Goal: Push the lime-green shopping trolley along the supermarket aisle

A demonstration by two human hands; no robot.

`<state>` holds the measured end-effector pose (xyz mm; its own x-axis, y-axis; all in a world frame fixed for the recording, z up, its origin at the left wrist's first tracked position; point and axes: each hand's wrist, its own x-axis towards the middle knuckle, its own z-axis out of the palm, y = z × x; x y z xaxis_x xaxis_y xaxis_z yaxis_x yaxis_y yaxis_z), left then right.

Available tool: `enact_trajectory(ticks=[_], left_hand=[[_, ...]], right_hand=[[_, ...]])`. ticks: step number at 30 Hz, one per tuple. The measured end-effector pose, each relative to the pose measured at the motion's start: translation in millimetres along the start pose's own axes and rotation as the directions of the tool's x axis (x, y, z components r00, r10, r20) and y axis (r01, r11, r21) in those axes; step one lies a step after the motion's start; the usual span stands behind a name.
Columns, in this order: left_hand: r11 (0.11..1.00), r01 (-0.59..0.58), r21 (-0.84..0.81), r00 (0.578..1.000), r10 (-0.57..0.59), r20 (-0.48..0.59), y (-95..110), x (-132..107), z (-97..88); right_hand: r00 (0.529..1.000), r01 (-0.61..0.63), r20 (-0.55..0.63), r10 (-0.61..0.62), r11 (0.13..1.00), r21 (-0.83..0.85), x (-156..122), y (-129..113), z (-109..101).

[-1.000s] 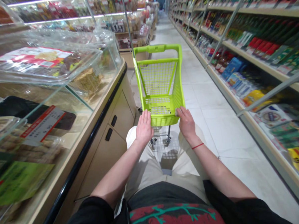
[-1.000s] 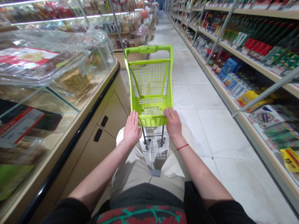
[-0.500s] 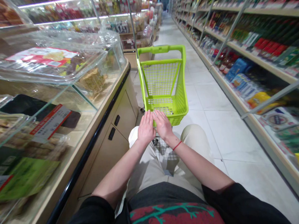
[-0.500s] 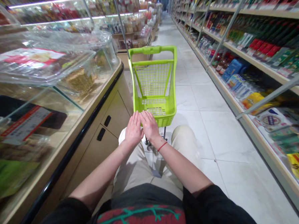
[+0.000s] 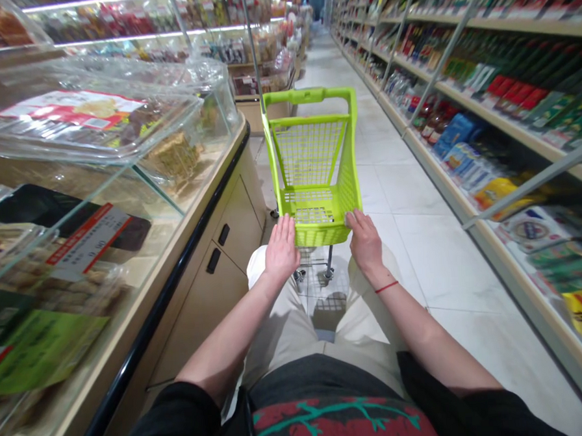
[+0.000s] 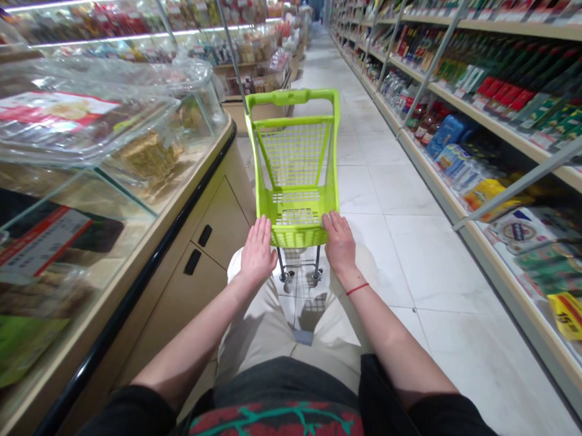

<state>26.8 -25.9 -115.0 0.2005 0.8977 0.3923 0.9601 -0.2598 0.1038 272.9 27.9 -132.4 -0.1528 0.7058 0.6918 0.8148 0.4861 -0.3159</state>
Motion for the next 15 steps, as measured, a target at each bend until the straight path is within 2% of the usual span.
enact_trajectory(ticks=[3, 7, 9, 12, 15], left_hand=[[1.000, -0.006, 0.003, 1.000, 0.006, -0.013, 1, -1, 0.2], [1.000, -0.018, 0.007, 1.000, 0.018, -0.023, 1, -1, 0.9], [1.000, -0.016, 0.007, 1.000, 0.017, -0.024, 1, -2, 1.3], [1.000, -0.011, 0.003, 1.000, 0.012, -0.024, 0, -2, 1.6], [1.000, -0.014, 0.002, 1.000, 0.014, -0.016, -1, -2, 1.2]], right_hand=[[1.000, 0.025, 0.011, -0.025, 0.999, 0.036, -3, -33, 16], [0.989, 0.085, 0.107, -0.101, 0.986, 0.145, 3, -86, 42], [0.982, 0.083, 0.147, -0.114, 0.975, 0.206, 8, -104, 52], [0.976, 0.089, 0.170, -0.134, 0.965, 0.248, 14, -114, 57], [0.973, 0.136, 0.158, -0.170, 0.969, 0.206, 13, -103, 49]])
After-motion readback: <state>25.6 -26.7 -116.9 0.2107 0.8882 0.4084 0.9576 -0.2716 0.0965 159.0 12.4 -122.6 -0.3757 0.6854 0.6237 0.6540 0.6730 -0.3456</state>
